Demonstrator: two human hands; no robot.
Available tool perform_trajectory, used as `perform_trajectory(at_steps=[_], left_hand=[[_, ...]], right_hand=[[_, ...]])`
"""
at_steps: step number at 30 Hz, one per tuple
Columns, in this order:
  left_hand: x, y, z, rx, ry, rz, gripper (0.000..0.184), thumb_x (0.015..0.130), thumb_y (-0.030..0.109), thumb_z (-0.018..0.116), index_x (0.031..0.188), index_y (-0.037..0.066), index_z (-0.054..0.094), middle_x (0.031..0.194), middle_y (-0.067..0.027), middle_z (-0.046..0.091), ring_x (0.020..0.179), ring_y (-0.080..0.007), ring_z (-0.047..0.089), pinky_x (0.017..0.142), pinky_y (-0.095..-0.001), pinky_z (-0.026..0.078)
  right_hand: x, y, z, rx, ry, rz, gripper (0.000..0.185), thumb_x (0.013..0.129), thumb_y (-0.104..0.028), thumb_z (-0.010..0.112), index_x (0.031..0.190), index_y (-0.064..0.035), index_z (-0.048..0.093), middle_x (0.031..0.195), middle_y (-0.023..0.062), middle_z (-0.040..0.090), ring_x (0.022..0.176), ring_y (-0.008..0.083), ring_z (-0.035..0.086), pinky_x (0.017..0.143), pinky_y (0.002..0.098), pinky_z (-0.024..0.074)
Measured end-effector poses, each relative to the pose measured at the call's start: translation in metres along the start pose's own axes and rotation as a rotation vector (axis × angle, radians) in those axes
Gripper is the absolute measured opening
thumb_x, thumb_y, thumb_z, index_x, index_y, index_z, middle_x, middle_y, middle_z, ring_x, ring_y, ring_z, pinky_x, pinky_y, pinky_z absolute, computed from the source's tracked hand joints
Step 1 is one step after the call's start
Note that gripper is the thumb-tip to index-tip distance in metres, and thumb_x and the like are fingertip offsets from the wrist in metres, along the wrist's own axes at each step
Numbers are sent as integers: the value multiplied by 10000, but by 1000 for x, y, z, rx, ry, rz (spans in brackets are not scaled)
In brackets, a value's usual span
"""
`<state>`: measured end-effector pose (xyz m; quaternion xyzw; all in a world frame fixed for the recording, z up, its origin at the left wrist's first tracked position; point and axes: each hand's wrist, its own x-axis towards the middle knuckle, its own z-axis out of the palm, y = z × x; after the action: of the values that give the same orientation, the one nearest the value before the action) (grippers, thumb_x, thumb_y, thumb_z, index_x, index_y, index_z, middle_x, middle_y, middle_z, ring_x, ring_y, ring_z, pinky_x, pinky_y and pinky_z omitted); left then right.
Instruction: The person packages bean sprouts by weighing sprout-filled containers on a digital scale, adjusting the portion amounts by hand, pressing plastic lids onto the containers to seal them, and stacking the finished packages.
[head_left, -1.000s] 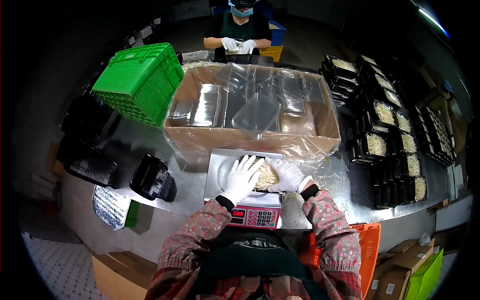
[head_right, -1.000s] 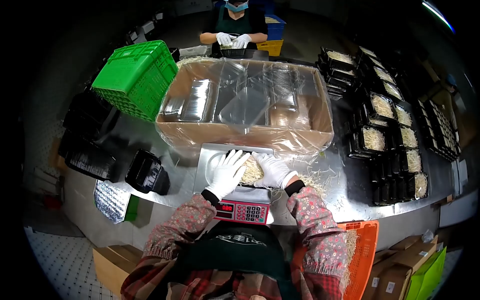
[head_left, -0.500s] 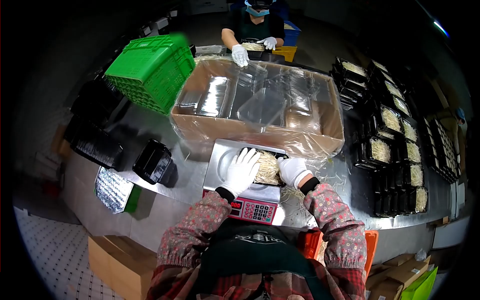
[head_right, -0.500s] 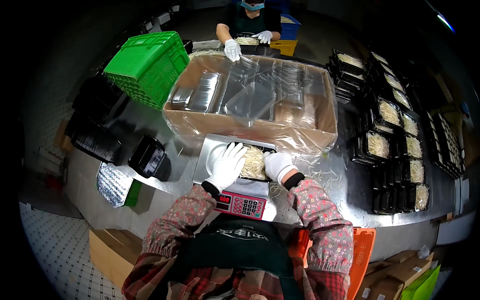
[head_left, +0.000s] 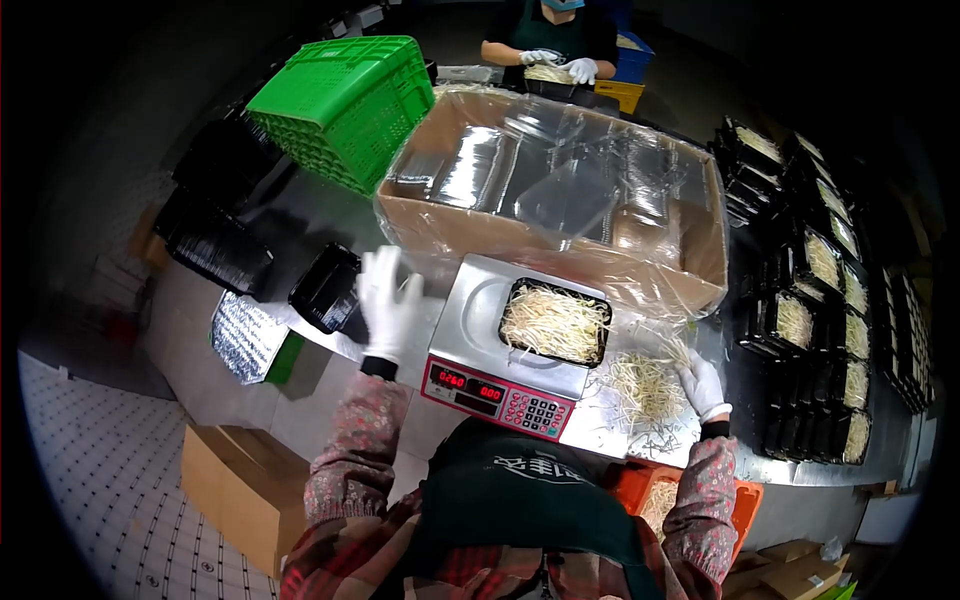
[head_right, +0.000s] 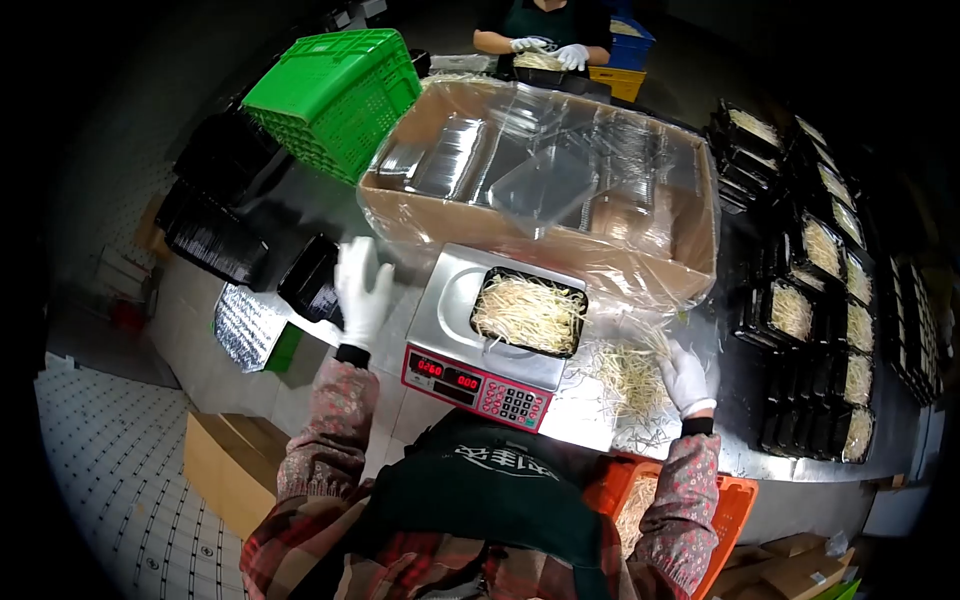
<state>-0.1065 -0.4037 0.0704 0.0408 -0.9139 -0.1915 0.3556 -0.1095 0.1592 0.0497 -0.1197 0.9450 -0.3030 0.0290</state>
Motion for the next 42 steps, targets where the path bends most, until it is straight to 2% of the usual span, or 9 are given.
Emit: perform_trajectory(at_steps=[3, 6, 11, 18, 23, 26, 28, 32, 42], left_hand=[[-18, -105, -19, 629, -160, -357, 780, 913, 522, 592, 1463, 1, 408, 1501, -178, 436, 1406, -422, 340, 1135, -581, 262], [-34, -176, -32, 578, -584, -511, 414, 936, 353, 547, 1277, 138, 639, 1120, -129, 717, 1082, -309, 664, 1111, -592, 310], [-40, -168, -39, 445, -298, -621, 267, 881, 263, 638, 1094, 135, 735, 1013, -141, 734, 982, -324, 687, 934, -450, 500], [2, -110, -49, 69, 192, -132, 171, 850, 94, 704, 1003, 21, 725, 1034, -126, 703, 1017, -318, 635, 930, -421, 475], [32, 125, -30, -237, -269, 566, 308, 751, -41, 629, 1003, 105, 732, 976, -29, 689, 972, -233, 629, 846, -389, 464], [8, 204, 3, -394, -473, 766, 226, 851, 108, 598, 1025, 126, 741, 951, -1, 698, 927, -199, 625, 887, -403, 434], [-13, 227, 24, -299, -443, 884, 267, 831, 161, 603, 1076, 150, 708, 943, -6, 653, 907, -192, 600, 857, -391, 449], [-44, 244, 50, -312, -504, 855, 349, 824, 172, 604, 1168, 179, 666, 994, 6, 618, 919, -188, 567, 876, -390, 432], [-11, 241, 17, -543, -656, 863, 868, 785, 469, 735, 1490, 87, 405, 1566, -152, 339, 1459, -385, 282, 1181, -520, 241]], right_hand=[[-19, 48, 26, 138, -2, 33, 399, 941, -140, 598, 1326, -35, 581, 1099, 223, 701, 1015, 365, 672, 894, 385, 492], [-16, 31, 20, 305, -131, 335, 390, 947, -91, 581, 1333, -36, 585, 1034, 148, 719, 902, 227, 646, 838, 329, 491], [0, 22, 16, 224, -24, 96, 352, 952, -84, 570, 1299, -42, 606, 898, 105, 679, 735, 139, 573, 691, 303, 478], [1, -58, -53, 433, 157, 4, 287, 939, -55, 582, 1213, 25, 611, 881, 42, 654, 709, 111, 513, 656, 263, 448], [26, -158, -74, 851, 405, -328, 328, 908, -11, 600, 1232, 41, 614, 1077, 83, 681, 940, 150, 628, 794, 259, 497], [29, -169, -71, 78, 278, -474, 514, 800, -85, 735, 1299, -71, 611, 1288, 155, 601, 1104, 266, 644, 845, 341, 539], [20, -171, -69, -361, -48, -327, 665, 768, -198, 777, 1387, -128, 544, 1272, 142, 604, 1091, 307, 614, 877, 392, 507], [-10, -136, -89, -344, 264, -332, 815, 726, -277, 825, 1447, -124, 477, 1412, 156, 516, 1168, 337, 552, 951, 418, 463], [-19, 98, 27, 563, 520, 409, 600, 785, 138, 518, 1368, -4, 528, 1232, 110, 631, 1110, 182, 598, 995, 273, 442]])
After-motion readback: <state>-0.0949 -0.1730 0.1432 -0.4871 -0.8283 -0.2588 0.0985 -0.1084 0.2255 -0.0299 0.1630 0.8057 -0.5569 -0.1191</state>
